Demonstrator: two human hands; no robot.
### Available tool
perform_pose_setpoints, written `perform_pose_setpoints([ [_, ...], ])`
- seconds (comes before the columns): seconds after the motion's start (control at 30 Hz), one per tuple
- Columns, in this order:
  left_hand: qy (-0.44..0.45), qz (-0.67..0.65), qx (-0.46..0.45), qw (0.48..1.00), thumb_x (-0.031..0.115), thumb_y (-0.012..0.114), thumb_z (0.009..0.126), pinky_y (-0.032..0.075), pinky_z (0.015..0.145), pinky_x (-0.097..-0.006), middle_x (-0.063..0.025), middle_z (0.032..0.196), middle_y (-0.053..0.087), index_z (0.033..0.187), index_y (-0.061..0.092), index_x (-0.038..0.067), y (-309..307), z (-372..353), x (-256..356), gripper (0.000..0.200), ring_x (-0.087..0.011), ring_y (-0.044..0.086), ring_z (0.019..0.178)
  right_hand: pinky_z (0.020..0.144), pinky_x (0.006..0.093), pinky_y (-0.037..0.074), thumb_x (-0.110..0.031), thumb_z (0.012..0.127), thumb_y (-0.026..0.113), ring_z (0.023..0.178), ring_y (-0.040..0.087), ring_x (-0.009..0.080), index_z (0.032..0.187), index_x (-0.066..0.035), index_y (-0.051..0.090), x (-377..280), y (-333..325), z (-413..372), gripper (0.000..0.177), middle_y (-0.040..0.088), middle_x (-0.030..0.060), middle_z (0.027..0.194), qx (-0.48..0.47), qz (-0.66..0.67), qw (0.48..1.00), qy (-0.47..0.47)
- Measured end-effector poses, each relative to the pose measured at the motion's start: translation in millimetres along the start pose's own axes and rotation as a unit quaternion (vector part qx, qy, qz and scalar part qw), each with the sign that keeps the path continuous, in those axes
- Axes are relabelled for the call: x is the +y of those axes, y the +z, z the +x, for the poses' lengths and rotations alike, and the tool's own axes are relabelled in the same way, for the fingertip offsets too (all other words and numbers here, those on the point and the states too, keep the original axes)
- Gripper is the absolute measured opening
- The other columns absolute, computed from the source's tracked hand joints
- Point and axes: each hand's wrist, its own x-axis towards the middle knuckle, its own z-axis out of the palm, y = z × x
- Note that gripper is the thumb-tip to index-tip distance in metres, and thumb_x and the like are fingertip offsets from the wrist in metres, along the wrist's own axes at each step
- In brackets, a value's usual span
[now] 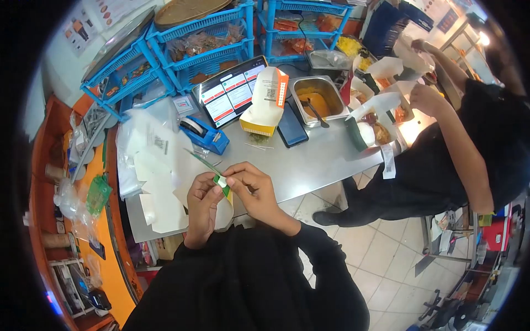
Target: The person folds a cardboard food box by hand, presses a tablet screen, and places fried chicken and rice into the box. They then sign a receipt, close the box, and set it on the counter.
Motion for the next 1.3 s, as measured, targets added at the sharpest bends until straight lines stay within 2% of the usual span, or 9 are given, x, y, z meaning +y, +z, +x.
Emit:
perform_pose_setpoints([
  [0.2,-0.005,0.015,-0.007,1.000,-0.002,0.056,0.070,0.041,0.070,-0.0233,-0.0073,0.086,0.054,0.093,0.049,0.000,3.2,-5.0,2.6,0.024,-0.0126,0.052,0.078,0.062,0.0228,0.039,-0.007,0.080,0.046,0.074,0.048,0.0116,0.077,0.004,0.055,-3.2,6.3,-10.0,0.015,0.049,0.0085,0.087,0.079,0.116,0.989,0.035],
  [0.6,0.040,0.026,0.034,0.998,-0.004,0.057,0.069,0.043,0.062,-0.0229,-0.0064,0.077,0.055,0.081,0.051,0.001,-3.6,-6.5,-4.4,0.014,-0.0114,0.052,0.069,0.067,0.0228,0.038,-0.007,0.077,0.051,0.080,0.048,0.0130,0.074,0.003,0.055,-3.2,4.8,-5.0,0.011,0.049,0.0087,0.088,0.017,0.100,0.994,-0.037],
  [0.8,0.055,-0.062,-0.017,0.996,-0.004,0.053,0.073,0.042,0.066,-0.0228,-0.0075,0.087,0.053,0.081,0.051,0.000,-10.7,-0.2,-15.1,0.010,-0.0116,0.052,0.074,0.070,0.0267,0.041,-0.005,0.066,0.062,0.083,0.053,0.0197,0.072,0.000,0.055,-13.5,5.0,3.1,0.011,0.052,0.0118,0.091,0.018,-0.102,0.994,-0.045],
  [0.9,0.101,0.060,0.005,0.993,-0.003,0.053,0.071,0.042,0.071,-0.0274,-0.0103,0.087,0.053,0.089,0.052,0.001,-11.2,4.0,-14.3,0.018,-0.0174,0.052,0.078,0.062,0.0257,0.044,-0.003,0.062,0.064,0.074,0.057,0.0215,0.069,-0.001,0.053,-6.9,2.3,5.4,0.013,0.057,0.0125,0.083,0.044,-0.160,0.983,-0.078],
  [0.97,0.245,0.391,-0.072,0.884,0.000,0.055,0.067,0.040,0.075,-0.0338,-0.0125,0.089,0.052,0.100,0.050,0.003,-6.2,5.1,-3.8,0.034,-0.0261,0.051,0.081,0.050,0.0256,0.045,-0.001,0.064,0.060,0.060,0.057,0.0218,0.067,-0.002,0.050,-2.4,-2.6,10.9,0.010,0.057,0.0099,0.072,0.128,-0.255,0.945,-0.160],
  [1.0,0.246,0.391,-0.072,0.884,0.000,0.055,0.067,0.040,0.075,-0.0338,-0.0125,0.089,0.052,0.100,0.050,0.003,-2.9,3.7,4.1,0.034,-0.0261,0.051,0.081,0.050,0.0256,0.045,-0.001,0.064,0.060,0.060,0.057,0.0218,0.067,-0.002,0.050,-3.7,-6.1,16.4,0.010,0.057,0.0099,0.072,0.128,-0.256,0.945,-0.160],
  [1.07,0.366,0.672,-0.174,0.620,0.002,0.055,0.063,0.038,0.078,-0.0369,-0.0129,0.093,0.051,0.109,0.046,0.005,1.1,1.0,19.0,0.047,-0.0307,0.049,0.084,0.046,0.0260,0.044,0.000,0.063,0.059,0.056,0.056,0.0214,0.065,-0.003,0.049,-10.9,-14.6,32.3,0.011,0.057,0.0087,0.070,0.174,-0.344,0.888,-0.250],
  [1.1,0.401,0.691,-0.157,0.581,0.000,0.054,0.061,0.040,0.073,-0.0338,-0.0106,0.093,0.050,0.107,0.048,0.004,-2.8,4.7,15.8,0.046,-0.0277,0.050,0.080,0.046,0.0265,0.043,0.000,0.062,0.060,0.057,0.056,0.0202,0.067,-0.002,0.050,-16.9,-18.6,39.6,0.011,0.057,0.0082,0.070,0.170,-0.358,0.883,-0.251],
  [1.3,0.410,0.618,-0.096,0.663,-0.008,0.050,0.064,0.043,0.058,-0.0287,-0.0098,0.081,0.048,0.092,0.054,0.002,-17.5,18.5,33.0,0.029,-0.0229,0.049,0.070,0.070,0.0284,0.043,-0.004,0.063,0.062,0.083,0.055,0.0284,0.088,0.000,0.055,-43.3,-0.9,77.9,0.027,0.055,0.0158,0.091,0.093,-0.225,0.922,-0.300],
])
